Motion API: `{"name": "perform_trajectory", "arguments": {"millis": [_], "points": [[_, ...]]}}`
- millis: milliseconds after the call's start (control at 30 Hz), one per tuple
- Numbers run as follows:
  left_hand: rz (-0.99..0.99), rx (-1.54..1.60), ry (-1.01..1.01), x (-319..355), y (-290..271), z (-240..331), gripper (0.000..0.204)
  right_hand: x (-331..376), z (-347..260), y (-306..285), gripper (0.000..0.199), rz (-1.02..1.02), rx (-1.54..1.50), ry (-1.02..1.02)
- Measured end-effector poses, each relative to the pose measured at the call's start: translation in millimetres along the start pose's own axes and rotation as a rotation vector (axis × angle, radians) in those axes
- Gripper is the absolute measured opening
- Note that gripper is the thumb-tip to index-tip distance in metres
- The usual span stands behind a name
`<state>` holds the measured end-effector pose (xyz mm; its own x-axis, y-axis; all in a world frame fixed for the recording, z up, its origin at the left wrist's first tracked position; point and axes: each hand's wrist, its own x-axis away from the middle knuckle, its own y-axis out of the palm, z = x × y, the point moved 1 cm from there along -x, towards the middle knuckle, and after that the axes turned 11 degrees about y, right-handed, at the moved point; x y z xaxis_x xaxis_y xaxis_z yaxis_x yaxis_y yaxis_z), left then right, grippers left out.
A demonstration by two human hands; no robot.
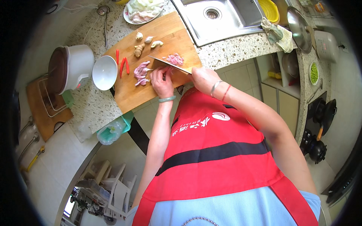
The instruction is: The person washes a piece of raw meat under a kitchen faucet and places it on a wooden cutting board. Using a large cleaver, they slice the meat into thin strips, arranging the cut pieces on the board.
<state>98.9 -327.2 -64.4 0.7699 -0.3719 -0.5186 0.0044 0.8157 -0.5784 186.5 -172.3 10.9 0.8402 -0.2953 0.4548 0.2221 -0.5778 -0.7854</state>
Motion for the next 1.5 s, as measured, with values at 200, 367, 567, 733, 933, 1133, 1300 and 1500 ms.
{"name": "perform_trajectory", "arguments": {"millis": [200,367,567,733,933,1133,1300,1500], "points": [[-0.071,-0.050,-0.021,-0.2,-5.6,4.7,0.013,8.7,16.6,-12.8,0.031,-0.002,-0.055,0.027],[0.032,0.028,-0.032,-1.9,-7.3,7.3,0.018,30.4,18.1,-11.6,0.027,0.046,-0.056,0.021],[0.017,0.055,-0.041,1.5,-2.2,3.2,0.012,35.3,13.5,-6.5,0.025,0.042,-0.054,-0.016],[0.010,0.045,-0.009,5.0,-2.4,0.3,0.011,35.3,13.9,-9.2,0.026,-0.018,-0.090,0.013],[0.038,0.083,-0.040,4.1,-3.7,4.1,0.010,41.9,12.2,-10.6,0.027,-0.053,-0.082,0.068],[-0.026,0.036,-0.005,4.5,-4.9,3.2,0.011,32.8,6.2,-5.3,0.029,-0.048,-0.022,0.072],[-0.032,0.029,0.018,2.3,-2.5,2.4,0.011,-0.1,-10.5,2.6,0.024,0.000,-0.022,0.004],[-0.056,-0.030,0.004,4.6,-4.2,1.5,0.011,12.8,4.3,-6.4,0.021,-0.024,0.003,0.002]]}}
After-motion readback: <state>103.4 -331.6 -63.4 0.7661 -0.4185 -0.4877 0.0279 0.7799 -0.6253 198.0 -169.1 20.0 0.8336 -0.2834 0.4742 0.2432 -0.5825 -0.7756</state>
